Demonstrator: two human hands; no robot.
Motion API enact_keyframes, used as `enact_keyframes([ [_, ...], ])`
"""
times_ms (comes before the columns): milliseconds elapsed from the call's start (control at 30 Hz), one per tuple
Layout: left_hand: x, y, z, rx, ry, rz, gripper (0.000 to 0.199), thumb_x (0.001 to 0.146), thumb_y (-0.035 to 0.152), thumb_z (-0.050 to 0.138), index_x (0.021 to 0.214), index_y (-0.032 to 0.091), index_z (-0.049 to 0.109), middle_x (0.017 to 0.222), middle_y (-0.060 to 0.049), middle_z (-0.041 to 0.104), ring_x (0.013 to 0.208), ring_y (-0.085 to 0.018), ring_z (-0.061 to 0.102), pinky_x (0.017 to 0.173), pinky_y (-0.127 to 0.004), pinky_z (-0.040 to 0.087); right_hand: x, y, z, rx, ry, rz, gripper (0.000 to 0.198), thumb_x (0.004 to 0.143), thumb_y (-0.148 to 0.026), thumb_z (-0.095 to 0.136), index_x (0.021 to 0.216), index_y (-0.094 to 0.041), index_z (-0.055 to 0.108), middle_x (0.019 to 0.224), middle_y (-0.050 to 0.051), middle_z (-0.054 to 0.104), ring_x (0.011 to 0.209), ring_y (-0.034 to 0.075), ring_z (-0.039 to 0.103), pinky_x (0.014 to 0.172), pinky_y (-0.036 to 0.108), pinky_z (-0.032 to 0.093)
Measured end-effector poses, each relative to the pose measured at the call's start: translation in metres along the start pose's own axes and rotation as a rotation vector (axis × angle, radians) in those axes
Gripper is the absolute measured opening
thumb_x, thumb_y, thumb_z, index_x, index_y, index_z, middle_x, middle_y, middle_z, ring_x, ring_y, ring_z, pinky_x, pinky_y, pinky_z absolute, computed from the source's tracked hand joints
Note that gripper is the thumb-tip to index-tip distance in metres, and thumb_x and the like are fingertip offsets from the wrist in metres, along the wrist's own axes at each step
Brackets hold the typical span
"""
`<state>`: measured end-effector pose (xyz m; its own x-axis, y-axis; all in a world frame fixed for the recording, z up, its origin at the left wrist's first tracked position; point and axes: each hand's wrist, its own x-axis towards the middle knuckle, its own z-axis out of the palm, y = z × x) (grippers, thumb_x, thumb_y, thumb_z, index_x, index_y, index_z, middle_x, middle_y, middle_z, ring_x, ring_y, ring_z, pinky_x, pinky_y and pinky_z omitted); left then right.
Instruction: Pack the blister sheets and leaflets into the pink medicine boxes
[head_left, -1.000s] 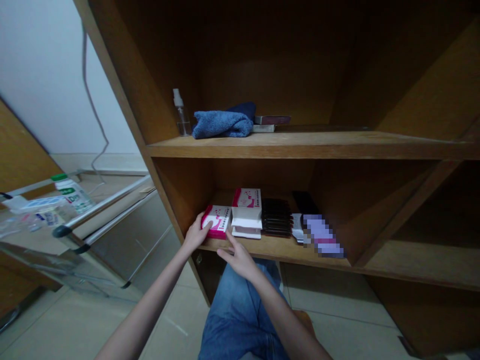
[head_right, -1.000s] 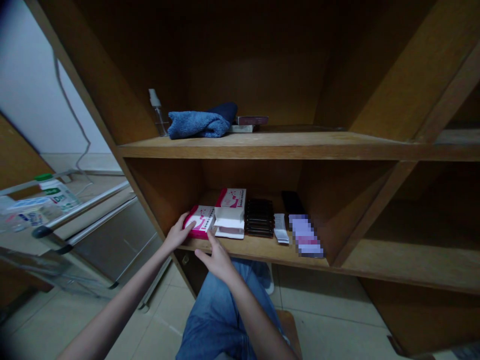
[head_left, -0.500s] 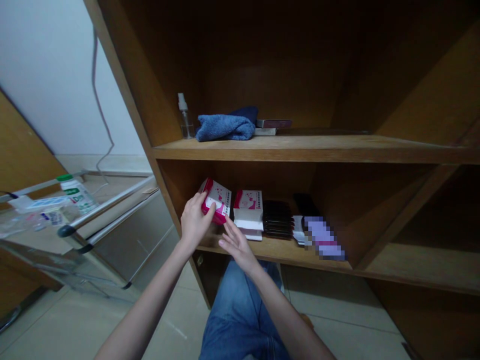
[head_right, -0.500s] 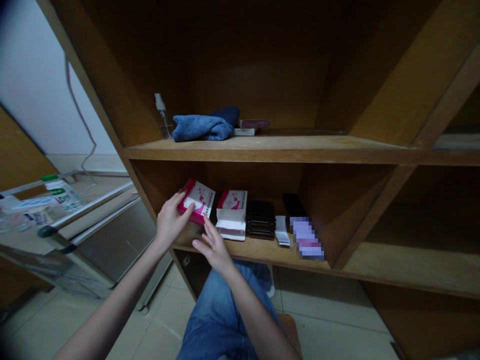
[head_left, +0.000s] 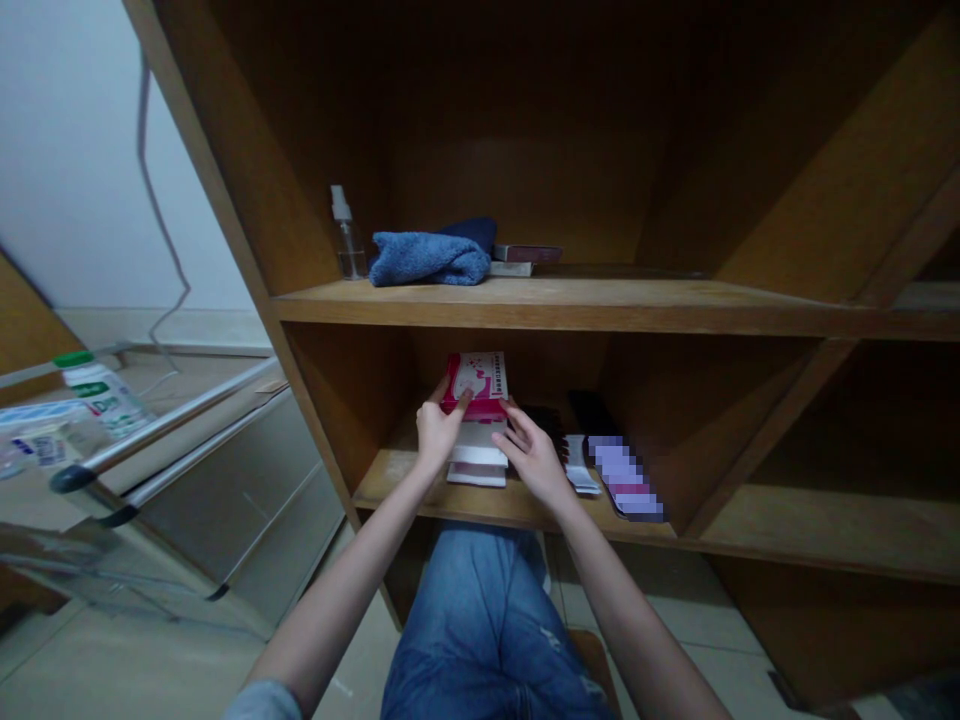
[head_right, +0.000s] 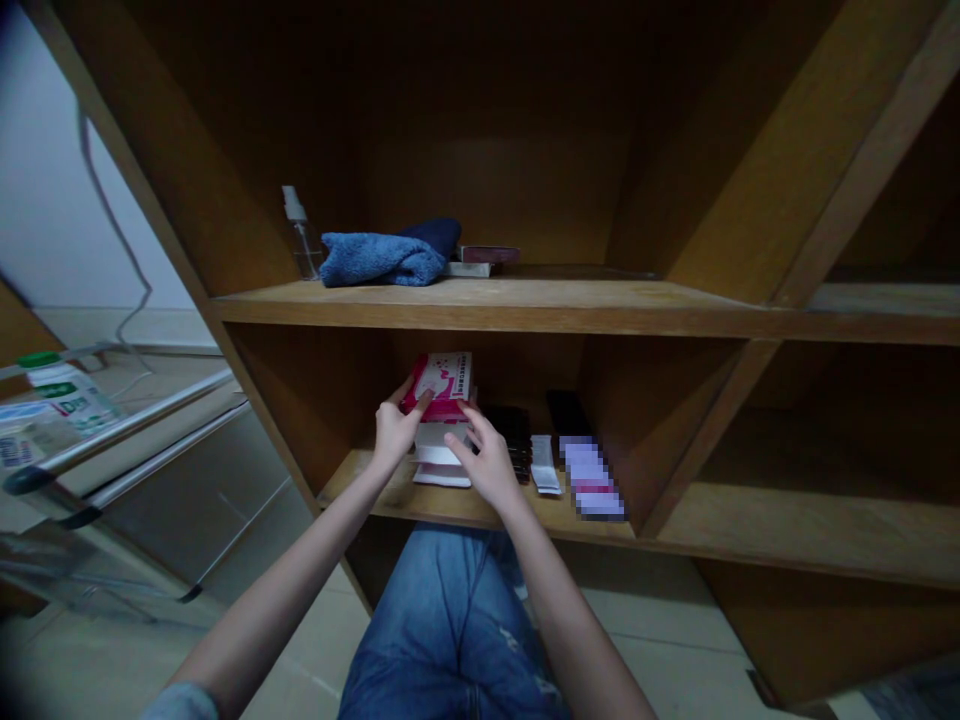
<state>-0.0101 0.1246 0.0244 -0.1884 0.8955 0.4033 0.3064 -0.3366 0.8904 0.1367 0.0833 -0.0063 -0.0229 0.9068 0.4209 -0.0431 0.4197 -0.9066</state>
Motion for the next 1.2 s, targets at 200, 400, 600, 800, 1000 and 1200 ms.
enact_keyframes([
  [200, 0.007, -0.019, 0.007, 0.239, -0.067, 0.125, 0.044, 0.080, 0.041, 0.053, 0.116, 0.017, 0.058, 0.118, -0.012, 0.062, 0.107, -0.026, 0.057, 0.095, -0.036, 0.040, 0.006, 0.019, -0.012, -0.060, 0.022, 0.042, 0.046, 0.073, -0.038, 0.060, 0.115, -0.019, 0.057, 0.130, 0.011, 0.052, 0.121, 0.025, 0.048, 0.101, 0.044, 0.039],
  [400, 0.008, -0.026, 0.008, 0.057, -0.111, -0.076, 0.061, 0.079, 0.048, 0.053, 0.131, 0.019, 0.041, 0.128, -0.012, 0.055, 0.112, -0.024, 0.055, 0.095, -0.035, 0.040, 0.016, 0.021, -0.023, -0.172, 0.026, -0.030, 0.044, 0.079, -0.033, 0.053, 0.121, -0.020, 0.050, 0.128, 0.009, 0.053, 0.120, 0.022, 0.049, 0.097, 0.038, 0.042],
  [600, 0.006, -0.026, 0.011, -0.128, -0.143, -0.100, 0.057, 0.077, 0.048, 0.055, 0.126, 0.020, 0.048, 0.124, -0.010, 0.058, 0.109, -0.022, 0.057, 0.095, -0.033, 0.041, 0.016, 0.021, -0.019, -0.218, -0.020, 0.023, 0.051, 0.080, -0.030, 0.052, 0.130, -0.023, 0.042, 0.124, 0.009, 0.057, 0.107, 0.022, 0.059, 0.087, 0.037, 0.048],
  [800, 0.004, -0.027, 0.007, -0.116, -0.124, -0.100, 0.053, 0.077, 0.047, 0.056, 0.122, 0.019, 0.052, 0.119, -0.010, 0.061, 0.107, -0.023, 0.058, 0.093, -0.034, 0.043, 0.010, 0.017, -0.015, -0.148, -0.044, 0.035, 0.053, 0.080, -0.033, 0.050, 0.131, -0.023, 0.040, 0.127, 0.009, 0.054, 0.096, 0.021, 0.063, 0.080, 0.034, 0.051],
  [1000, 0.000, -0.028, 0.005, -0.193, -0.188, -0.087, 0.047, 0.076, 0.043, 0.057, 0.116, 0.017, 0.057, 0.114, -0.010, 0.064, 0.107, -0.023, 0.058, 0.092, -0.034, 0.044, 0.015, 0.015, -0.018, -0.359, 0.018, 0.016, 0.053, 0.077, -0.031, 0.054, 0.128, -0.023, 0.042, 0.124, 0.010, 0.054, 0.096, 0.023, 0.061, 0.078, 0.037, 0.051],
  [1200, -0.006, -0.022, 0.011, -0.356, -0.183, -0.174, 0.037, 0.072, 0.028, 0.056, 0.105, 0.013, 0.062, 0.101, -0.010, 0.069, 0.097, -0.023, 0.062, 0.085, -0.036, 0.048, 0.031, 0.010, -0.012, -0.648, 0.102, -0.130, 0.047, 0.077, -0.031, 0.054, 0.122, -0.017, 0.050, 0.121, 0.012, 0.056, 0.114, 0.027, 0.050, 0.098, 0.042, 0.038],
])
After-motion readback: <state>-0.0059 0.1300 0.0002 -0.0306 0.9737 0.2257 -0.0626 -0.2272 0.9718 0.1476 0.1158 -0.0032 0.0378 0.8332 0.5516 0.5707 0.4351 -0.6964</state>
